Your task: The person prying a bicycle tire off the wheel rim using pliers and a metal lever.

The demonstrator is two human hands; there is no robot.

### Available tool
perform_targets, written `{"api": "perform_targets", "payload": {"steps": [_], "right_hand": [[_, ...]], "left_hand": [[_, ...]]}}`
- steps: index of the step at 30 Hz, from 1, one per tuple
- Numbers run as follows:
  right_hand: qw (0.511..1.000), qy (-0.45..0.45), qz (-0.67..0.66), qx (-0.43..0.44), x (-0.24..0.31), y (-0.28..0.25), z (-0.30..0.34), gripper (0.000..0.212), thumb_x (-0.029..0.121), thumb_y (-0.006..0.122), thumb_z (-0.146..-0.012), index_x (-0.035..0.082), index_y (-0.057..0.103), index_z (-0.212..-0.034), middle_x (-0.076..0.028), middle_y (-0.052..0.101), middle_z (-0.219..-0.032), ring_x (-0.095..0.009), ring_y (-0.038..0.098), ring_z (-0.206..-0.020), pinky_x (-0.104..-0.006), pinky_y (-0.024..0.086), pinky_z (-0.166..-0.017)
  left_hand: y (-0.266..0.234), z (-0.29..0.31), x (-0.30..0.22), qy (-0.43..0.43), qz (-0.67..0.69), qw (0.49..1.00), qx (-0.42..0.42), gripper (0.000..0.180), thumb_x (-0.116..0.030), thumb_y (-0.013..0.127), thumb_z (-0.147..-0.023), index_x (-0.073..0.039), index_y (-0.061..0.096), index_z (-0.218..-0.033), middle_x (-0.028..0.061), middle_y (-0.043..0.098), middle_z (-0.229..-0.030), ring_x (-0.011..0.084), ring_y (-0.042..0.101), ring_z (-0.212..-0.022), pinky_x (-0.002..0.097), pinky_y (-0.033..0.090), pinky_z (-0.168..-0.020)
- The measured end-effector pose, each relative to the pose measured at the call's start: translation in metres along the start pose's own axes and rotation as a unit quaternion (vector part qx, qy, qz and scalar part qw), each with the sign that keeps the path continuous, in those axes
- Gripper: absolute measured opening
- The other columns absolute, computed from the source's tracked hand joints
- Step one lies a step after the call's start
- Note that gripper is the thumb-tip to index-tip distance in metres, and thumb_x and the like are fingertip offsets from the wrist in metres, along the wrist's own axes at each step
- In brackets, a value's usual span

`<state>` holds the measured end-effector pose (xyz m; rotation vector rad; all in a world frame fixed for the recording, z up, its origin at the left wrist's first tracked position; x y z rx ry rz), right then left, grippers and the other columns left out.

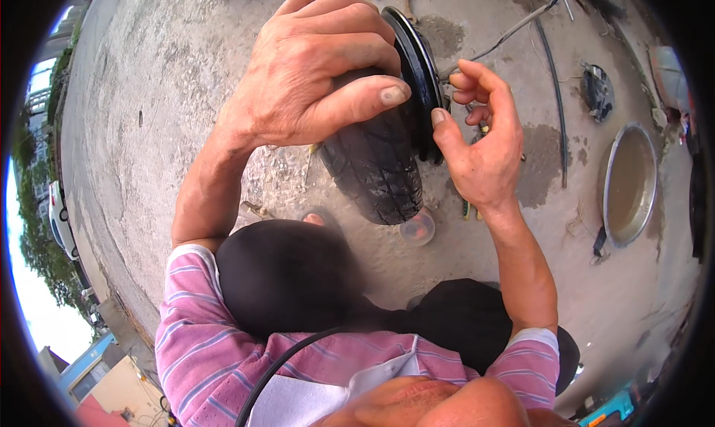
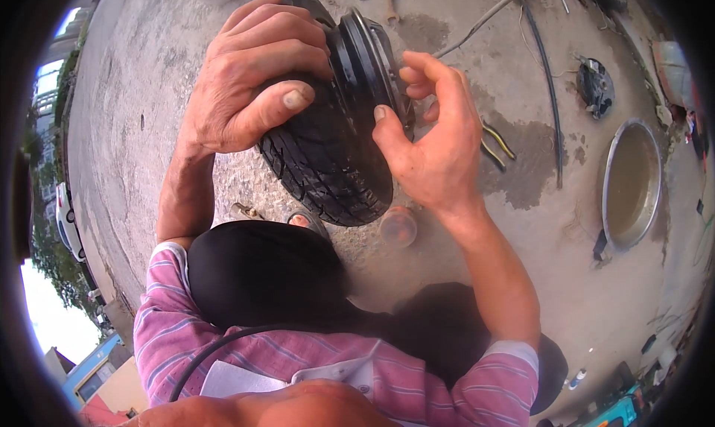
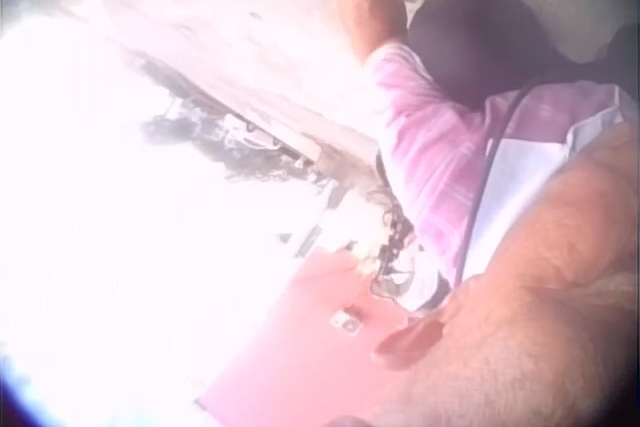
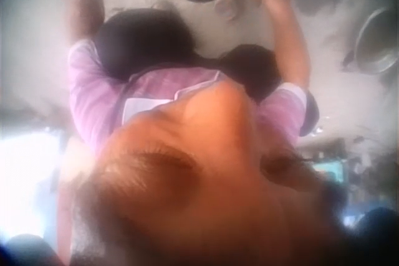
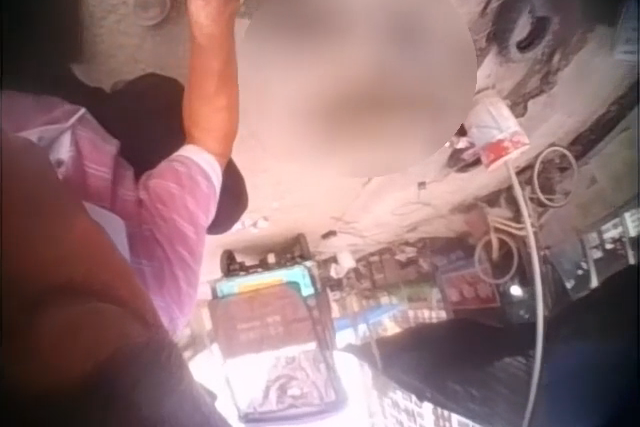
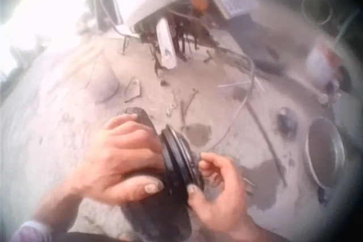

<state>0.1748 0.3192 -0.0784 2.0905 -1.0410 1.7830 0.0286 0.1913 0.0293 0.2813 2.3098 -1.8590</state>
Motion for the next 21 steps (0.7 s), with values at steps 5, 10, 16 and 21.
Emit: {"api": "perform_targets", "payload": {"steps": [5, 10, 16, 21], "right_hand": [[0.999, -0.018, 0.028, 0.041, -0.014, 0.016, -0.001, 0.057, 0.007, 0.078, -0.076, 0.005, 0.061, -0.13, -0.012, 0.063, -0.113, -0.027, 0.064, -0.099, -0.0386, 0.054, -0.087], [0.997, -0.062, 0.025, 0.035, -0.009, 0.025, -0.009, 0.052, 0.007, 0.078, -0.077, 0.007, 0.064, -0.126, -0.012, 0.064, -0.113, -0.031, 0.065, -0.1, -0.0385, 0.054, -0.086], [0.985, -0.167, 0.021, 0.027, -0.009, 0.045, -0.012, 0.035, 0.001, 0.074, -0.083, 0.009, 0.073, -0.117, -0.012, 0.061, -0.126, -0.029, 0.062, -0.112, -0.0379, 0.052, -0.096], [0.961, -0.255, 0.108, 0.019, 0.003, 0.067, -0.019, 0.031, 0.003, 0.072, -0.082, 0.011, 0.076, -0.112, -0.012, 0.06, -0.128, -0.033, 0.06, -0.116, -0.0415, 0.051, -0.096]], "left_hand": [[0.003, 0.005, 0.01, 0.026, 0.016, 0.999, -0.01, 0.054, -0.051, 0.05, -0.099, -0.002, 0.072, -0.097, 0.0166, 0.068, -0.106, 0.0382, 0.062, -0.116, 0.0502, 0.039, -0.111], [-0.002, 0.012, 0.029, 0.029, 0.05, 0.998, -0.005, 0.058, -0.052, 0.05, -0.101, 0.0, 0.074, -0.104, 0.0184, 0.07, -0.114, 0.0356, 0.063, -0.119, 0.0459, 0.042, -0.109], [-0.009, 0.021, 0.05, 0.012, 0.164, 0.985, -0.06, 0.058, -0.049, 0.051, -0.101, 0.004, 0.072, -0.095, 0.0207, 0.066, -0.102, 0.0364, 0.062, -0.104, 0.0468, 0.045, -0.097], [-0.01, 0.043, 0.077, 0.009, 0.181, 0.98, -0.079, 0.058, -0.049, 0.05, -0.103, 0.004, 0.072, -0.095, 0.0196, 0.067, -0.104, 0.0349, 0.061, -0.107, 0.0453, 0.046, -0.098]]}}
Point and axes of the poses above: each hand's wrist, its own z-axis away from the middle knuckle, its own y-axis out of the palm, x = y × z, the point moved 5 cm from there along -z, towards the middle knuckle
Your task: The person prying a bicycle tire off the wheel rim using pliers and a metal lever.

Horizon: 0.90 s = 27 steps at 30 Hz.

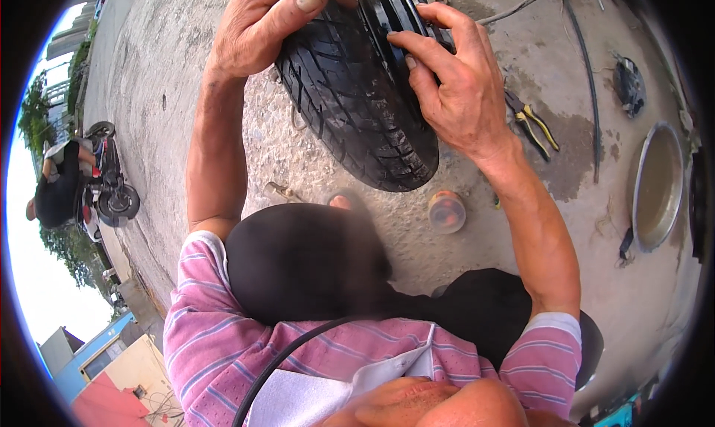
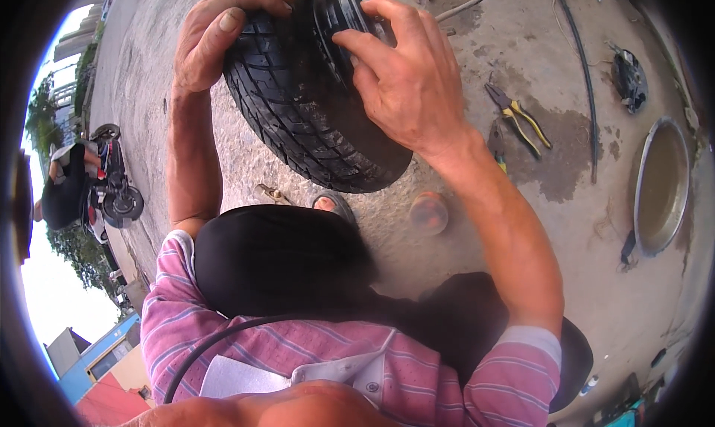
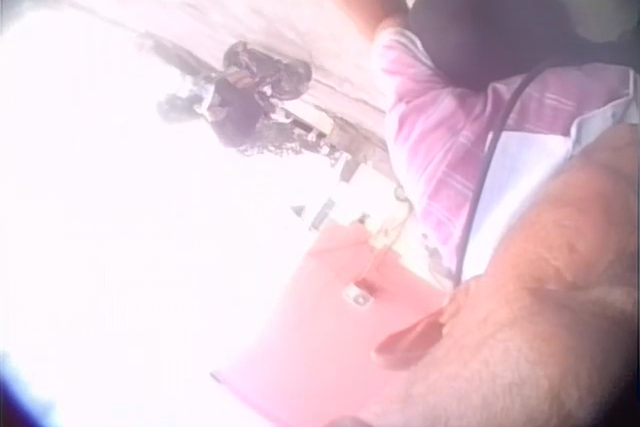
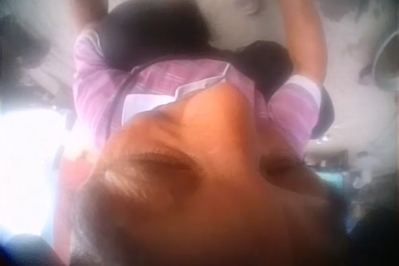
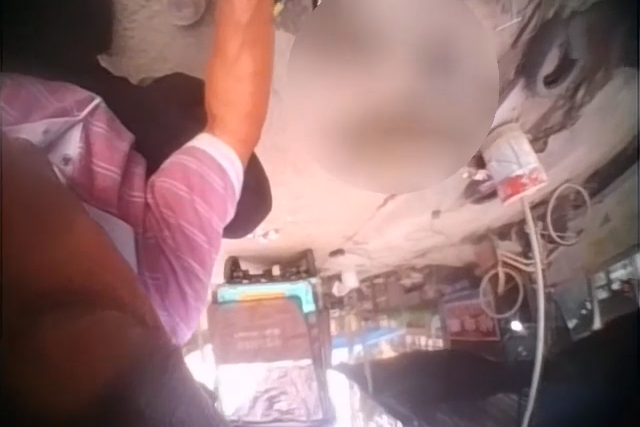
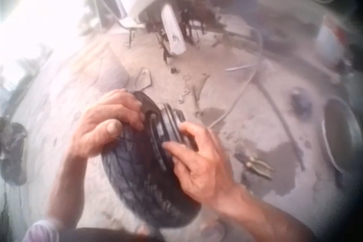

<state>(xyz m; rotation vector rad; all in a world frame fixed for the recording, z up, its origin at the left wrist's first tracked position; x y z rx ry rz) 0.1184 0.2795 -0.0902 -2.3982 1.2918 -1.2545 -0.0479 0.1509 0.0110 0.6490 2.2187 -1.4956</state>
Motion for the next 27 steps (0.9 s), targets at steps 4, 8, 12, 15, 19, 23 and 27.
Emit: {"api": "perform_targets", "payload": {"steps": [4, 8, 12, 15, 19, 23, 27], "right_hand": [[0.998, -0.032, 0.049, 0.003, 0.011, 0.004, -0.018, 0.026, 0.01, 0.072, -0.086, 0.011, 0.077, -0.112, -0.01, 0.067, -0.12, -0.03, 0.064, -0.11, -0.0389, 0.052, -0.095], [0.999, -0.028, 0.026, -0.001, 0.022, 0.006, -0.037, 0.027, 0.004, 0.066, -0.085, 0.002, 0.072, -0.111, -0.022, 0.063, -0.119, -0.039, 0.06, -0.112, -0.0453, 0.049, -0.098], [0.999, -0.023, 0.016, 0.02, 0.009, 0.021, -0.044, 0.029, 0.005, 0.063, -0.085, 0.002, 0.073, -0.112, -0.024, 0.062, -0.123, -0.043, 0.058, -0.116, -0.047, 0.049, -0.1], [0.999, -0.027, 0.021, 0.035, 0.006, 0.029, -0.051, 0.028, 0.01, 0.062, -0.088, 0.003, 0.074, -0.112, -0.024, 0.063, -0.121, -0.042, 0.06, -0.113, -0.0472, 0.049, -0.099], [0.997, -0.006, -0.036, 0.072, -0.001, 0.041, -0.071, 0.029, 0.016, 0.062, -0.086, 0.002, 0.076, -0.106, -0.023, 0.068, -0.115, -0.04, 0.064, -0.11, -0.044, 0.051, -0.099], [0.99, 0.023, -0.037, 0.134, -0.012, 0.037, -0.1, 0.029, 0.014, 0.063, -0.084, 0.001, 0.078, -0.105, -0.022, 0.073, -0.102, -0.036, 0.069, -0.101, -0.0409, 0.054, -0.093], [0.953, 0.155, -0.087, 0.247, -0.027, 0.054, -0.112, 0.029, 0.014, 0.067, -0.083, 0.003, 0.079, -0.107, -0.019, 0.078, -0.097, -0.026, 0.074, -0.088, -0.0364, 0.058, -0.082]], "left_hand": [[-0.01, 0.006, 0.013, -0.016, 0.024, 1.0, -0.005, 0.055, -0.047, 0.051, -0.103, 0.003, 0.073, -0.095, 0.0178, 0.069, -0.106, 0.0331, 0.061, -0.11, 0.0439, 0.044, -0.101], [-0.017, 0.011, 0.027, -0.033, 0.08, 0.996, -0.018, 0.047, -0.037, 0.05, -0.105, 0.004, 0.072, -0.099, 0.0184, 0.069, -0.107, 0.0315, 0.063, -0.109, 0.0427, 0.047, -0.1], [-0.021, 0.012, 0.045, -0.028, 0.125, 0.992, -0.012, 0.045, -0.035, 0.049, -0.106, 0.005, 0.07, -0.1, 0.0185, 0.069, -0.107, 0.0315, 0.065, -0.106, 0.0421, 0.048, -0.098], [-0.024, 0.021, 0.061, -0.071, 0.195, 0.978, -0.034, 0.043, -0.033, 0.048, -0.106, 0.004, 0.069, -0.102, 0.0187, 0.068, -0.108, 0.0293, 0.066, -0.103, 0.0399, 0.049, -0.097], [-0.039, 0.027, 0.08, -0.061, 0.159, 0.985, -0.032, 0.046, -0.033, 0.044, -0.106, 0.005, 0.069, -0.102, 0.0187, 0.068, -0.11, 0.0295, 0.064, -0.107, 0.04, 0.048, -0.099], [-0.042, 0.018, 0.099, -0.073, 0.154, 0.984, -0.046, 0.047, -0.032, 0.042, -0.107, 0.006, 0.069, -0.104, 0.0182, 0.069, -0.113, 0.0288, 0.063, -0.108, 0.0396, 0.047, -0.099], [-0.038, 0.022, 0.097, -0.096, 0.196, 0.975, -0.042, 0.045, -0.032, 0.042, -0.108, 0.005, 0.068, -0.106, 0.0173, 0.068, -0.113, 0.0284, 0.063, -0.109, 0.0386, 0.048, -0.1]]}}
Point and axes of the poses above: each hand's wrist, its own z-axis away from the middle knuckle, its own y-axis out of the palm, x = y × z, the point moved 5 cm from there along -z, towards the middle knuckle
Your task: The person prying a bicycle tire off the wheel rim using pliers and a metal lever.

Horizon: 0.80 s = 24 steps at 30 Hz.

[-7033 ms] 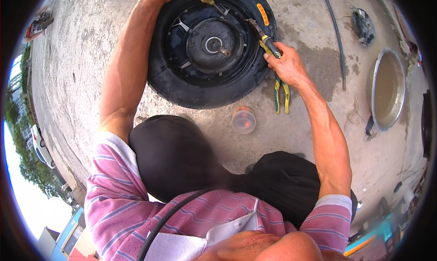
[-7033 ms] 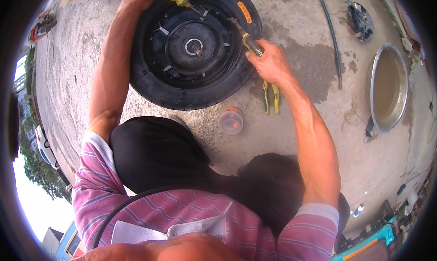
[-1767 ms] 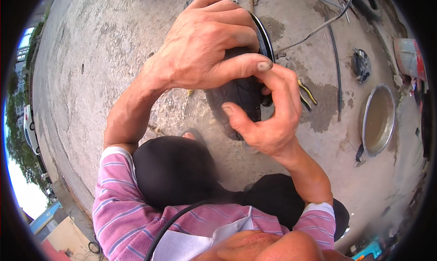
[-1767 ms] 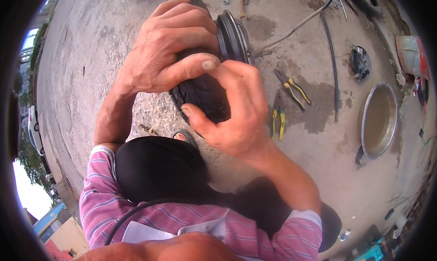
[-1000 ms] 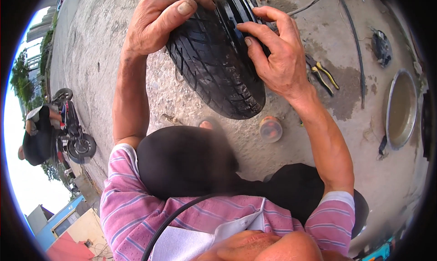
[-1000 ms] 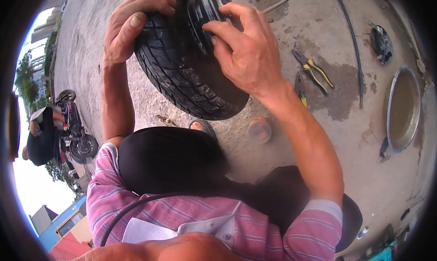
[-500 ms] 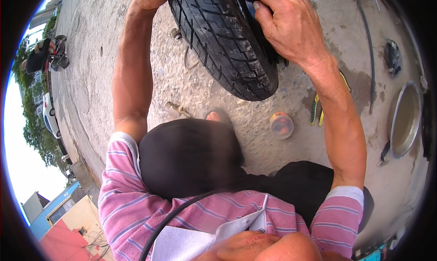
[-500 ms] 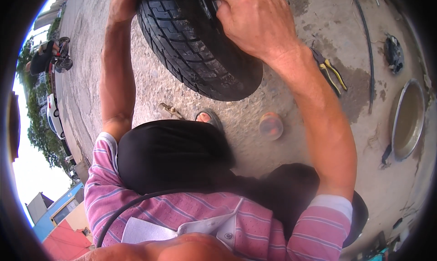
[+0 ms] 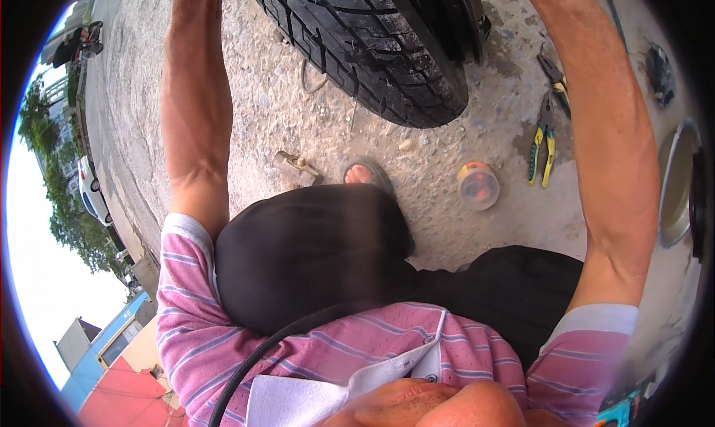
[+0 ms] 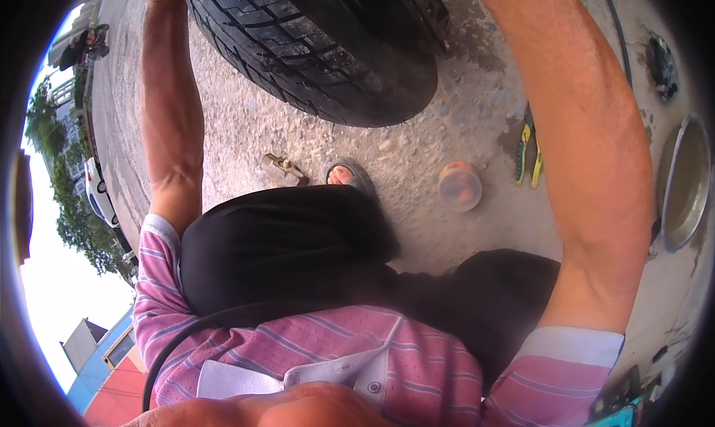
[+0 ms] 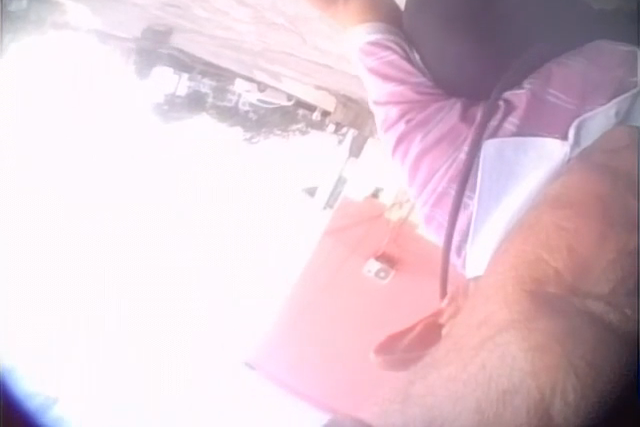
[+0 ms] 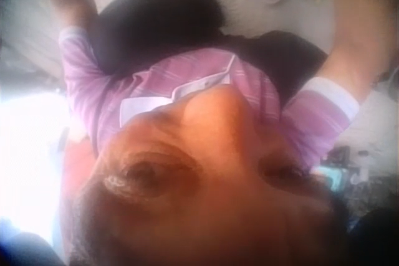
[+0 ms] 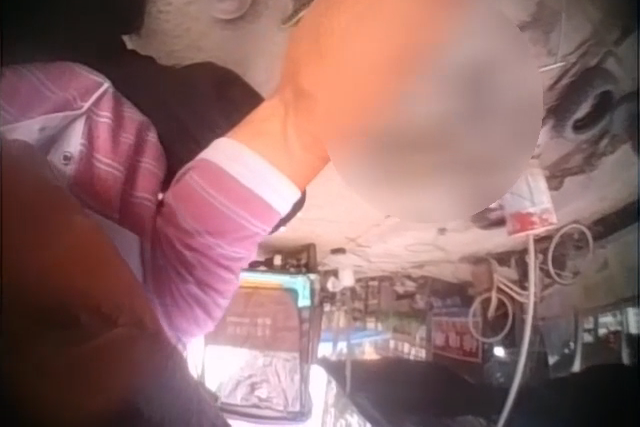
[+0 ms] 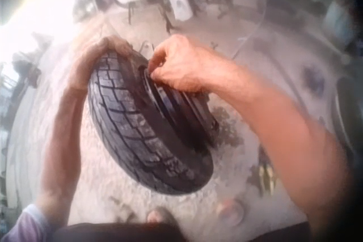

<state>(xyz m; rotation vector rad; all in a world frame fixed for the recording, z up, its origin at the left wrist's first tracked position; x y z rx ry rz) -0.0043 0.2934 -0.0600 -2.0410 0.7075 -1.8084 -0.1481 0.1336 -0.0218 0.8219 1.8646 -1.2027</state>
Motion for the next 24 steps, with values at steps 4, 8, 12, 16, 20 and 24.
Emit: {"api": "perform_targets", "payload": {"steps": [4, 8, 12, 16, 20, 24], "right_hand": [[0.998, -0.013, 0.01, 0.068, 0.011, -0.001, -0.01, 0.028, 0.015, 0.069, -0.084, 0.004, 0.079, -0.108, -0.018, 0.078, -0.1, -0.028, 0.073, -0.089, -0.0373, 0.058, -0.082], [0.996, 0.003, 0.072, 0.052, 0.012, 0.007, -0.018, 0.027, 0.013, 0.068, -0.084, 0.004, 0.079, -0.107, -0.019, 0.078, -0.099, -0.03, 0.073, -0.089, -0.0396, 0.058, -0.082], [0.99, 0.05, 0.112, 0.066, 0.02, 0.01, -0.02, 0.026, 0.011, 0.065, -0.085, 0.003, 0.079, -0.106, -0.02, 0.077, -0.101, -0.03, 0.073, -0.091, -0.0406, 0.057, -0.085], [0.993, 0.043, 0.088, 0.066, 0.012, 0.017, -0.023, 0.027, 0.012, 0.063, -0.086, 0.001, 0.078, -0.105, -0.02, 0.077, -0.102, -0.031, 0.073, -0.093, -0.0399, 0.057, -0.087], [0.999, -0.044, -0.01, 0.021, 0.003, 0.014, -0.014, 0.029, 0.018, 0.064, -0.088, 0.0, 0.077, -0.107, -0.021, 0.076, -0.106, -0.03, 0.072, -0.097, -0.0378, 0.056, -0.09], [0.99, -0.014, -0.022, -0.139, -0.018, 0.016, -0.013, 0.042, 0.029, 0.065, -0.094, -0.002, 0.069, -0.122, -0.023, 0.074, -0.114, -0.031, 0.072, -0.105, -0.0386, 0.055, -0.092]], "left_hand": [[-0.006, 0.001, 0.014, -0.008, 0.075, 0.996, 0.04, 0.048, -0.036, 0.041, -0.11, 0.004, 0.067, -0.111, 0.0164, 0.067, -0.115, 0.0286, 0.065, -0.11, 0.0405, 0.05, -0.1], [-0.025, 0.009, 0.054, -0.106, 0.228, 0.953, -0.169, 0.048, -0.036, 0.04, -0.11, 0.004, 0.067, -0.111, 0.0171, 0.067, -0.116, 0.0287, 0.065, -0.111, 0.0412, 0.051, -0.099], [-0.02, 0.003, 0.042, -0.078, 0.161, 0.979, -0.095, 0.048, -0.036, 0.041, -0.109, 0.004, 0.067, -0.11, 0.0175, 0.067, -0.115, 0.029, 0.065, -0.11, 0.0412, 0.05, -0.099], [-0.012, 0.005, 0.026, -0.037, 0.099, 0.994, -0.018, 0.048, -0.035, 0.041, -0.109, 0.004, 0.067, -0.11, 0.0178, 0.067, -0.115, 0.0292, 0.065, -0.11, 0.0412, 0.05, -0.1], [-0.007, 0.007, 0.015, -0.011, 0.076, 0.997, 0.011, 0.047, -0.035, 0.042, -0.108, 0.004, 0.068, -0.11, 0.0181, 0.067, -0.115, 0.0294, 0.065, -0.11, 0.0411, 0.05, -0.1], [-0.002, 0.005, 0.009, 0.006, 0.072, 0.997, 0.025, 0.047, -0.035, 0.042, -0.108, 0.005, 0.068, -0.109, 0.0185, 0.068, -0.115, 0.0296, 0.064, -0.109, 0.0411, 0.05, -0.1]]}}
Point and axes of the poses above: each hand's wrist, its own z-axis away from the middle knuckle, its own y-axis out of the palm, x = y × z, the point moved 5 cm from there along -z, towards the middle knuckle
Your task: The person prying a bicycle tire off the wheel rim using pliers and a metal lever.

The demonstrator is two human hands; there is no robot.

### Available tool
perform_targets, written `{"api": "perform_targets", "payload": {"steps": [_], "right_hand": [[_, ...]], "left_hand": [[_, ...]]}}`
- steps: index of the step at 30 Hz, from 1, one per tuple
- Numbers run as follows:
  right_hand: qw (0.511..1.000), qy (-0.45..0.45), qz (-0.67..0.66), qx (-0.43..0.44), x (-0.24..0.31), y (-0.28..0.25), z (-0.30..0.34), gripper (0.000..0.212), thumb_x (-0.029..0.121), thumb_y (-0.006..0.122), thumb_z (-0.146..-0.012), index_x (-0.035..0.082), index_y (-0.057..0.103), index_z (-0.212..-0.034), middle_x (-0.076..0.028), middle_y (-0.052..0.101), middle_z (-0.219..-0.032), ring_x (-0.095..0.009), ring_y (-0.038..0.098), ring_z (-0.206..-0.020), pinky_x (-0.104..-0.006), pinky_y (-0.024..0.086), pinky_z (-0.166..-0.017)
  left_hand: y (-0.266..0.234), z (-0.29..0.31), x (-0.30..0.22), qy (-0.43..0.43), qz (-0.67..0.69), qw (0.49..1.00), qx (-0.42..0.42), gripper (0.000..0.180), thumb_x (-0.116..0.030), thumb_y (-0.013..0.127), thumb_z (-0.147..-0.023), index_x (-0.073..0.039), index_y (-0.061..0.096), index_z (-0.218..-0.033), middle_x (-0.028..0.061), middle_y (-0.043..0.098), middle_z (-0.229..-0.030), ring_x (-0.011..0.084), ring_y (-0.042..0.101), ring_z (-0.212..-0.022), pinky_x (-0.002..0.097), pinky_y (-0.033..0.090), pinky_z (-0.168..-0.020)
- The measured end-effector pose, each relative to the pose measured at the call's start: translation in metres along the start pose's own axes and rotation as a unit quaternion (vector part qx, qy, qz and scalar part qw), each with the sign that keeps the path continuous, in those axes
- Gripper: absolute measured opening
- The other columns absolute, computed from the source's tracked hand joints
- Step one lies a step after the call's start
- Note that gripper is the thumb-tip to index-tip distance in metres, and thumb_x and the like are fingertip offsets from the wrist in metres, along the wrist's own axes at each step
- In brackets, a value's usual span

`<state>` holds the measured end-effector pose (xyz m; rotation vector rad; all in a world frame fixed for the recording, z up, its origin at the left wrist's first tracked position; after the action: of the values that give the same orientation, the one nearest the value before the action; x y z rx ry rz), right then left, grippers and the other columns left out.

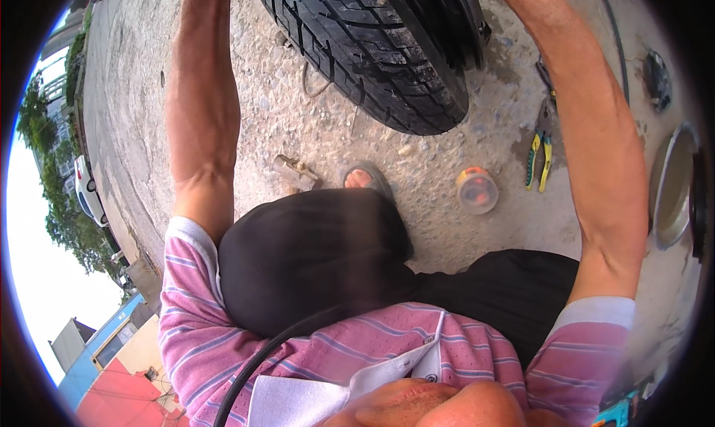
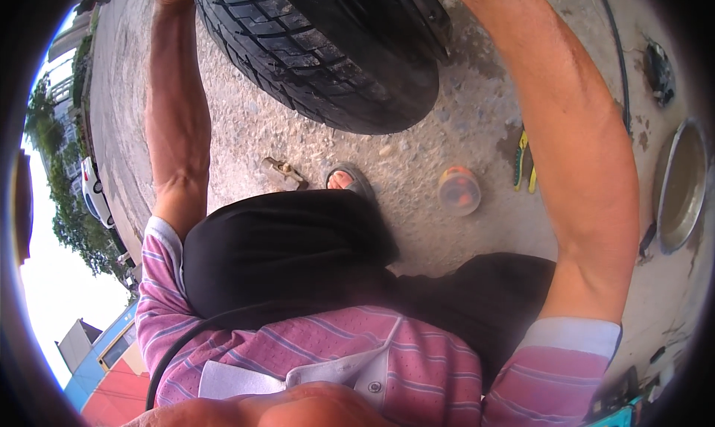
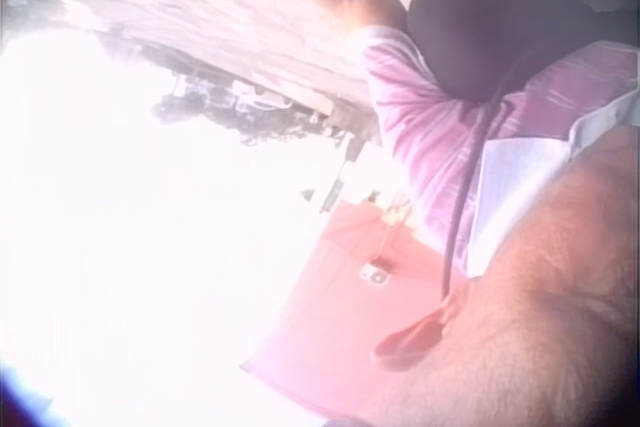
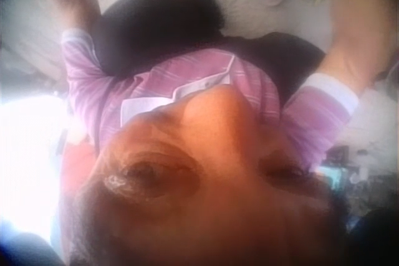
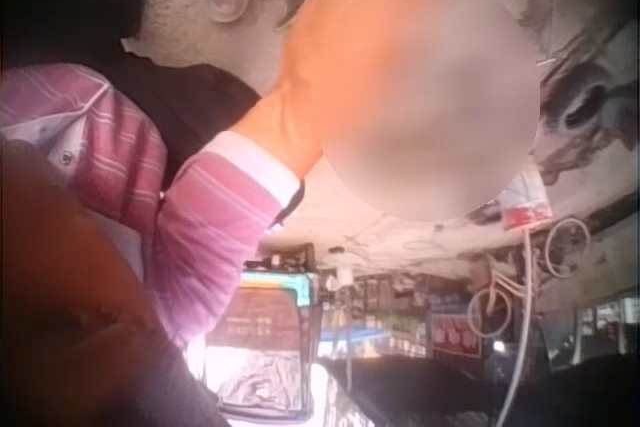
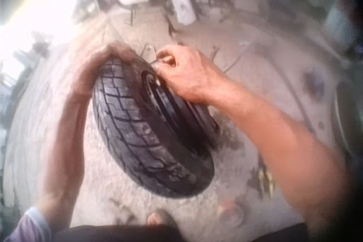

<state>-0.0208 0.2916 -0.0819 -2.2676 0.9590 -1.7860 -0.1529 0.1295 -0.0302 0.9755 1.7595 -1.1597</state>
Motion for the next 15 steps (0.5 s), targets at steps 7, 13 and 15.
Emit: {"api": "perform_targets", "payload": {"steps": [7, 13, 15], "right_hand": [[0.999, -0.009, 0.033, -0.04, -0.012, -0.007, 0.009, 0.046, 0.039, 0.057, -0.1, -0.001, 0.066, -0.122, -0.026, 0.07, -0.118, -0.041, 0.067, -0.113, -0.045, 0.053, -0.097], [0.999, 0.022, -0.007, -0.046, -0.014, -0.005, 0.024, 0.041, 0.037, 0.056, -0.101, 0.003, 0.065, -0.121, -0.024, 0.07, -0.117, -0.041, 0.066, -0.114, -0.0467, 0.052, -0.097], [0.999, 0.015, -0.02, -0.037, -0.01, -0.006, 0.026, 0.039, 0.035, 0.057, -0.1, 0.003, 0.065, -0.12, -0.023, 0.071, -0.116, -0.041, 0.066, -0.113, -0.0464, 0.052, -0.096]], "left_hand": [[0.003, -0.002, -0.009, -0.001, -0.081, 0.996, -0.037, 0.047, -0.034, 0.045, -0.104, 0.006, 0.07, -0.105, 0.0199, 0.07, -0.112, 0.0313, 0.064, -0.11, 0.0424, 0.047, -0.101], [0.02, 0.002, -0.029, 0.054, -0.154, 0.986, -0.027, 0.048, -0.036, 0.048, -0.101, 0.006, 0.071, -0.099, 0.0216, 0.07, -0.108, 0.034, 0.063, -0.11, 0.0456, 0.044, -0.105], [0.02, 0.008, -0.027, 0.074, -0.162, 0.984, -0.028, 0.049, -0.038, 0.049, -0.098, 0.006, 0.071, -0.096, 0.0226, 0.07, -0.105, 0.036, 0.062, -0.109, 0.0479, 0.042, -0.106]]}}
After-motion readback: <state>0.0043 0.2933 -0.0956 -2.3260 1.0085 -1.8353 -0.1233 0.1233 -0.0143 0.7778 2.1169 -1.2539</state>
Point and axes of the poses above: each hand's wrist, its own z-axis away from the middle knuckle, its own y-axis out of the palm, x = y × z, the point moved 5 cm from there along -z, towards the middle knuckle
